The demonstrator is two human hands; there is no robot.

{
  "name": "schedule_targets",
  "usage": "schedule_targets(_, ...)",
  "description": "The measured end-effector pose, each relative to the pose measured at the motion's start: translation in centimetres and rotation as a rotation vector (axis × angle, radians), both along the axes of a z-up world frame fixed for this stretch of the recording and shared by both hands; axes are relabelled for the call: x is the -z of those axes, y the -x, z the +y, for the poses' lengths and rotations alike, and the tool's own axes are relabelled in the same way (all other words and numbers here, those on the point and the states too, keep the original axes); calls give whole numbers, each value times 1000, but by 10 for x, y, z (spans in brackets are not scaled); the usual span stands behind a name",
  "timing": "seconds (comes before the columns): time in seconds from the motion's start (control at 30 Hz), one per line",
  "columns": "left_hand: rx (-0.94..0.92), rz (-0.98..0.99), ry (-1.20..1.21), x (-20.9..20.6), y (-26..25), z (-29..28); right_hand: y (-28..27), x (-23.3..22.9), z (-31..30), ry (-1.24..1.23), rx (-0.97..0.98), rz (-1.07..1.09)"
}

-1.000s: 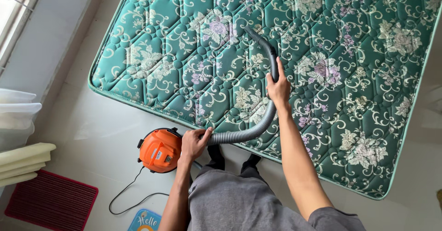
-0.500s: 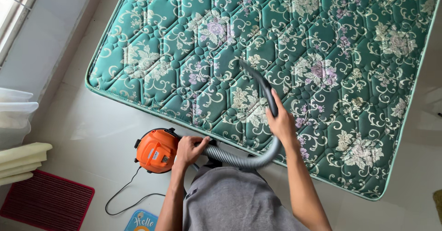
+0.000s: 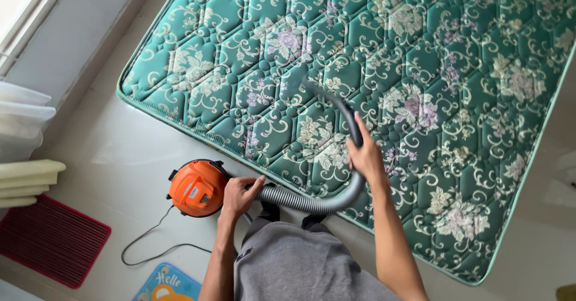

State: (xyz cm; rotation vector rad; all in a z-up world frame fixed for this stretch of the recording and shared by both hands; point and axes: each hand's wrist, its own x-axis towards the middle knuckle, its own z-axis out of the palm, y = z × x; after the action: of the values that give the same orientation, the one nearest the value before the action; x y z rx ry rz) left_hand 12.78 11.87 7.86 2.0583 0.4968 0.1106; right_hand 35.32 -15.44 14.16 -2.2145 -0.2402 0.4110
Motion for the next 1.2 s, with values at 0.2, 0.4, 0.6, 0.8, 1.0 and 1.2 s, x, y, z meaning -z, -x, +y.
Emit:
schedule_targets(0.2,-9,64,43,-2,11,-26,34,-12,-13,277,-68,-46)
schedule_targets(0.4,-126,79,-74,-10,19,-50,-29,47,20,264,-159,-326)
schedule_targets(0.6,-242,20,-51,-5,19,-88,-70,69,22,187,-211,-381)
schedule_targets(0.8,-295,36,-32,6,33,-114,-10,16,-55,237,-249,-280)
schedule_targets(1.0,-250,62,-86,17,38,-140,1,26,-83,305,-217,-258)
schedule_targets(1.2,-270,177,-91,11,34,-138,-61,84,-41,145,-135,-404)
